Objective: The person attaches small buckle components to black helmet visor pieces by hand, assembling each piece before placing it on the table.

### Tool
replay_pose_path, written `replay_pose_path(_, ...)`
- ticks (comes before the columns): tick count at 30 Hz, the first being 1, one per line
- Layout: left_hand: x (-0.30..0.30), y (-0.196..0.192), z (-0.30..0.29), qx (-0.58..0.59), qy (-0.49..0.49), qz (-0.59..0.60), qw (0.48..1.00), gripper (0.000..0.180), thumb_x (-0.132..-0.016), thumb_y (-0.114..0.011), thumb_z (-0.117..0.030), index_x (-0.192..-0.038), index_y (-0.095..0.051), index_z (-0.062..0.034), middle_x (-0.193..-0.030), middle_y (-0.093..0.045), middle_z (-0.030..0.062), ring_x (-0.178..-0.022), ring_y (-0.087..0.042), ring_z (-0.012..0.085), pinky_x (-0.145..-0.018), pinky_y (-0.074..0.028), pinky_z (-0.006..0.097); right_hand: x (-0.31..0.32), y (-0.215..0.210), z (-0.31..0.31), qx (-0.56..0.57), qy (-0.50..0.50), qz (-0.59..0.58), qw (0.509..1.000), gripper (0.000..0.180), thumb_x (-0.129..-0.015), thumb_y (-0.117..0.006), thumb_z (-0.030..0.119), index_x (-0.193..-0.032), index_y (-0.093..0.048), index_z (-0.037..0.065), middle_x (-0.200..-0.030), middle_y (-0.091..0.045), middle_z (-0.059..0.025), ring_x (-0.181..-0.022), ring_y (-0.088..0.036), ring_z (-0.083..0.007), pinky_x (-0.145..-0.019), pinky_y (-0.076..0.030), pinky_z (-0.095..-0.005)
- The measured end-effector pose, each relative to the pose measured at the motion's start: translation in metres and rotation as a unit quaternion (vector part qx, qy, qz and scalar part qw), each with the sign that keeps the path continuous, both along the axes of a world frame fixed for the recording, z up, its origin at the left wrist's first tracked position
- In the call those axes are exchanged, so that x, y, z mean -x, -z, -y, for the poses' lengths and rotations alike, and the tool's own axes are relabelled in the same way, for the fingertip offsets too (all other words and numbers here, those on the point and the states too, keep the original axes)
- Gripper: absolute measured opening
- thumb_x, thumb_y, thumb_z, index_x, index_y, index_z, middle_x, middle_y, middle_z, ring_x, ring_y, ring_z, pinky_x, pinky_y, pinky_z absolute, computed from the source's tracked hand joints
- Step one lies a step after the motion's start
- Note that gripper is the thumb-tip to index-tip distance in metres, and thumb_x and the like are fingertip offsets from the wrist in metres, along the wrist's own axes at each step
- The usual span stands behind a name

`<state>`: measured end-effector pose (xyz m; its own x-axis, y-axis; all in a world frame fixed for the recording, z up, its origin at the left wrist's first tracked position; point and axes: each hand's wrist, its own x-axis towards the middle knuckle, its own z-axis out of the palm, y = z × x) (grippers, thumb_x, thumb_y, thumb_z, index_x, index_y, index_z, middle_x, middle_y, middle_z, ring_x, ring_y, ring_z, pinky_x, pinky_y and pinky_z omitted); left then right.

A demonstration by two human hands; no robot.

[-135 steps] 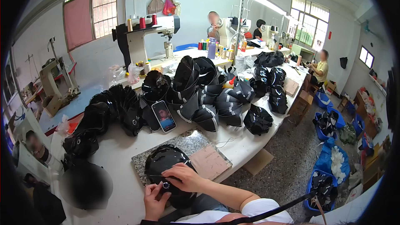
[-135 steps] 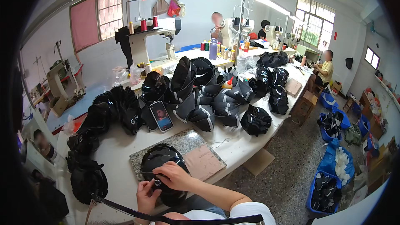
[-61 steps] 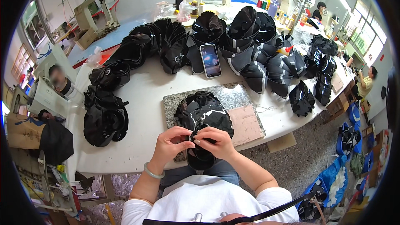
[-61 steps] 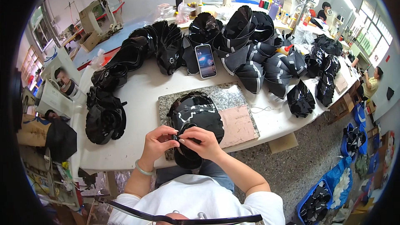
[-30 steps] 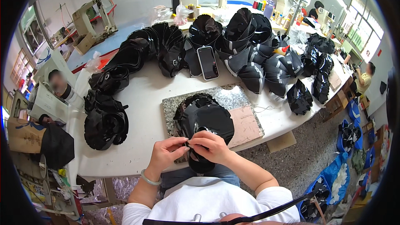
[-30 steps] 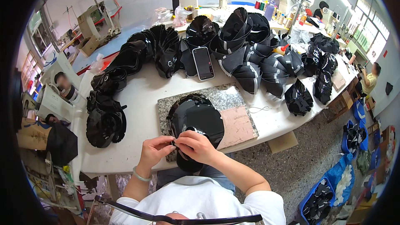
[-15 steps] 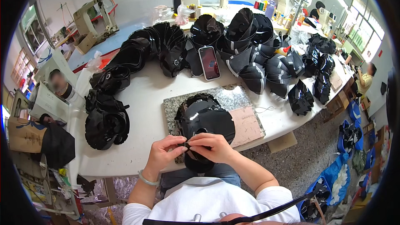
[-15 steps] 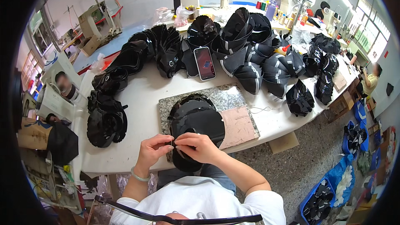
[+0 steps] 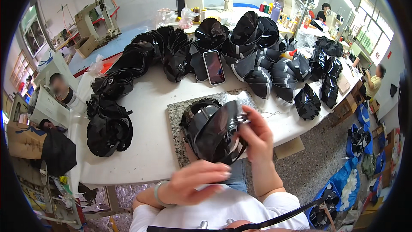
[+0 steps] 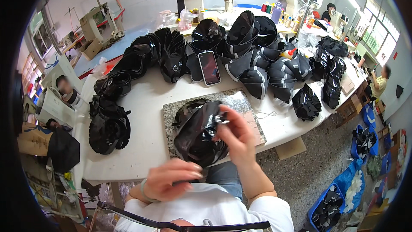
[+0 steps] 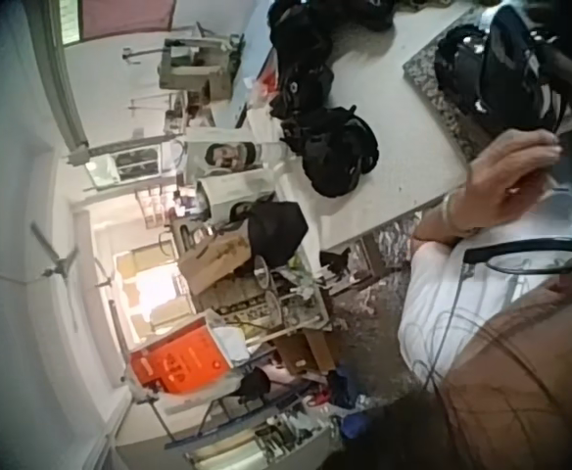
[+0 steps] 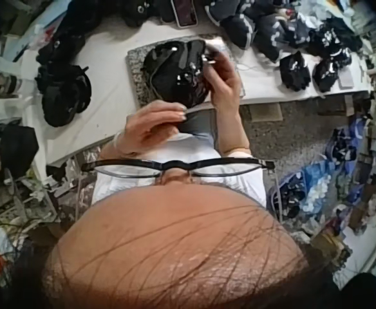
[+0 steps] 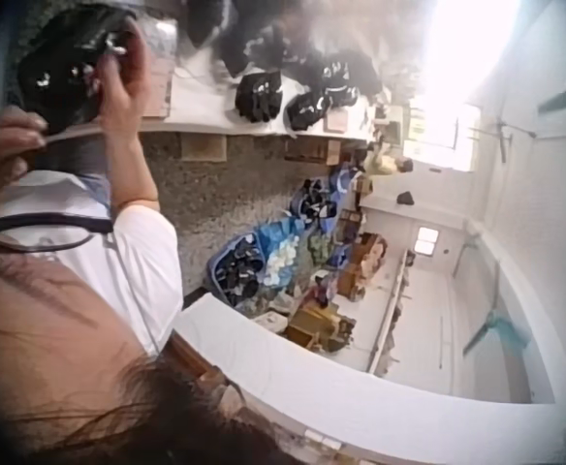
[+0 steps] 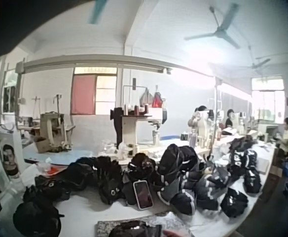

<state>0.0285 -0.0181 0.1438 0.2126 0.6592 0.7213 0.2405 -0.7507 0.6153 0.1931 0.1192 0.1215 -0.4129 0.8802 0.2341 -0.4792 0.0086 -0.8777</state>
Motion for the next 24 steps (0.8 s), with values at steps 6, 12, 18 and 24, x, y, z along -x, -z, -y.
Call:
replay_pose_path(6,-0.031,0.009,-0.031,0.030,-0.117,-0.027,0.992,0.043,-0.080,-0.073,-0.004,-0.120,-0.060,0.0060,-0.124,-0.060,0.0221,-0.110,-0.061,0.0355,-0.095,-0.047,0.042,-0.014,-0.007,0.006,-0.090,0.147,-0.046,0.984,0.029,-0.093,-0.054,-0.004,-0.122,-0.055,-0.004,-0.100,-0.057,-0.0062,-0.082,-0.061,-0.0127,-0.072,-0.059,-0.0308)
replay_pose_path(12,-0.028,0.046,-0.065,0.014,-0.313,-0.120,0.942,0.033,-0.080,-0.074,-0.012,-0.111,-0.065,-0.0022,-0.109,-0.066,0.0100,-0.090,-0.063,0.0267,-0.077,-0.044,0.036,0.003,0.024,0.009,-0.045,0.080,0.009,0.996,0.031,-0.091,-0.063,-0.002,-0.121,-0.058,-0.002,-0.098,-0.058,-0.0008,-0.081,-0.057,-0.0063,-0.074,-0.049,-0.0200)
replay_pose_path(18,-0.013,0.014,-0.065,0.094,-0.298,-0.113,0.943,0.021,-0.083,-0.071,-0.015,-0.101,-0.069,-0.0053,-0.077,-0.068,0.0088,-0.065,-0.056,0.0258,-0.066,-0.041,0.035,-0.004,0.006,-0.027,-0.295,0.147,0.174,0.928,0.020,-0.087,-0.068,-0.001,-0.107,-0.069,-0.003,-0.089,-0.056,-0.0027,-0.077,-0.056,-0.0079,-0.065,-0.046,-0.0197)
replay_pose_path(24,-0.003,0.015,-0.079,0.089,-0.288,-0.122,0.946,0.023,-0.087,-0.068,-0.017,-0.105,-0.068,-0.0031,-0.075,-0.068,0.0116,-0.061,-0.059,0.0261,-0.059,-0.045,0.036,0.001,0.000,-0.033,-0.286,0.103,0.209,0.930,0.014,-0.091,-0.063,-0.001,-0.103,-0.067,-0.008,-0.113,-0.066,-0.0129,-0.083,-0.063,-0.0090,-0.062,-0.053,-0.0205)
